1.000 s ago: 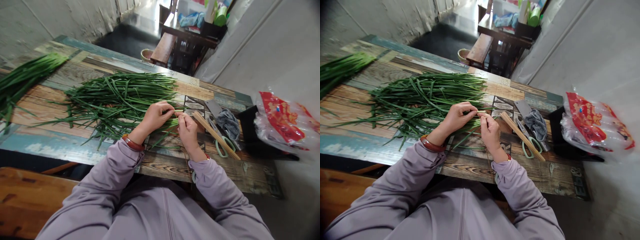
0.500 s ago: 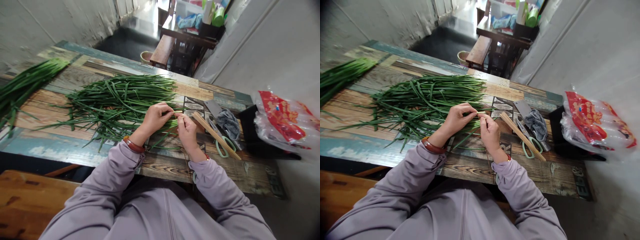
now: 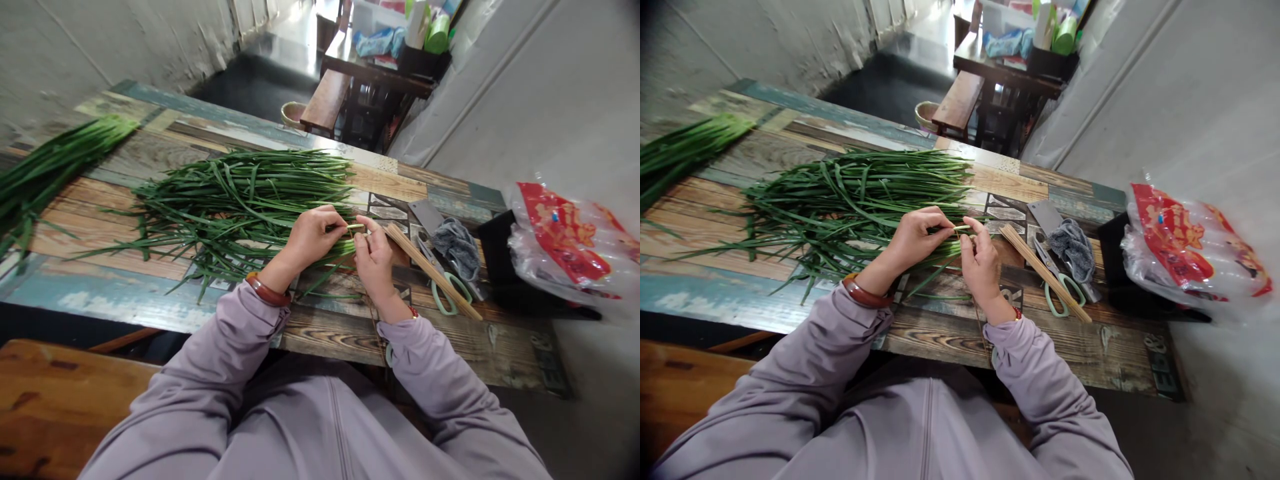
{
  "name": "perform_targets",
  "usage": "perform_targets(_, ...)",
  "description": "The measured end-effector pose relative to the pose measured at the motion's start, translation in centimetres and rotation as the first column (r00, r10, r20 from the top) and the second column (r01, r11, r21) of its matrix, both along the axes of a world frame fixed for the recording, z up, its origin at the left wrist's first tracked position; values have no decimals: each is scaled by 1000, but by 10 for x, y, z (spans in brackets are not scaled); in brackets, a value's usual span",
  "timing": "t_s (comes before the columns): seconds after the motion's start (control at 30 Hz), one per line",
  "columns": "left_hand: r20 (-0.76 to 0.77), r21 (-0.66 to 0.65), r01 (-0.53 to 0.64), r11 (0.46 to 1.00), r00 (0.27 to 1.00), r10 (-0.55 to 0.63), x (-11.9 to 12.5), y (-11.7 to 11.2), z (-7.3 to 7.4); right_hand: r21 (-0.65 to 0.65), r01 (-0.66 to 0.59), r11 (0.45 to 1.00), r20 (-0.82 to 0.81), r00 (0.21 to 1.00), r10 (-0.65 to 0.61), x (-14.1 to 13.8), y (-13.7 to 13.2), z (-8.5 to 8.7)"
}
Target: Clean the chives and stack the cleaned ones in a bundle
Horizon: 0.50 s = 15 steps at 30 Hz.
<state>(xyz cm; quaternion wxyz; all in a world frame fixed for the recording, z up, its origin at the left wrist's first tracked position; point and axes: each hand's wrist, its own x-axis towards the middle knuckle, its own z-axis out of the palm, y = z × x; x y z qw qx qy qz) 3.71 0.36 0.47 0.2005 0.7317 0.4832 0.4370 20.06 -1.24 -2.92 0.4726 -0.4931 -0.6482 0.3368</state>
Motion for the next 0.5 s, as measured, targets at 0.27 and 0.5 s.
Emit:
perform_targets(0.27,-53,-40,0,999,999,-2,2,-1,-3,28,26,999,22,999,-26,0,2,-3)
perform_targets(0.5,-107,-28,22,999,994,-25,6,-5,-1,37,46,998,-8,999,-46,1,7,-9)
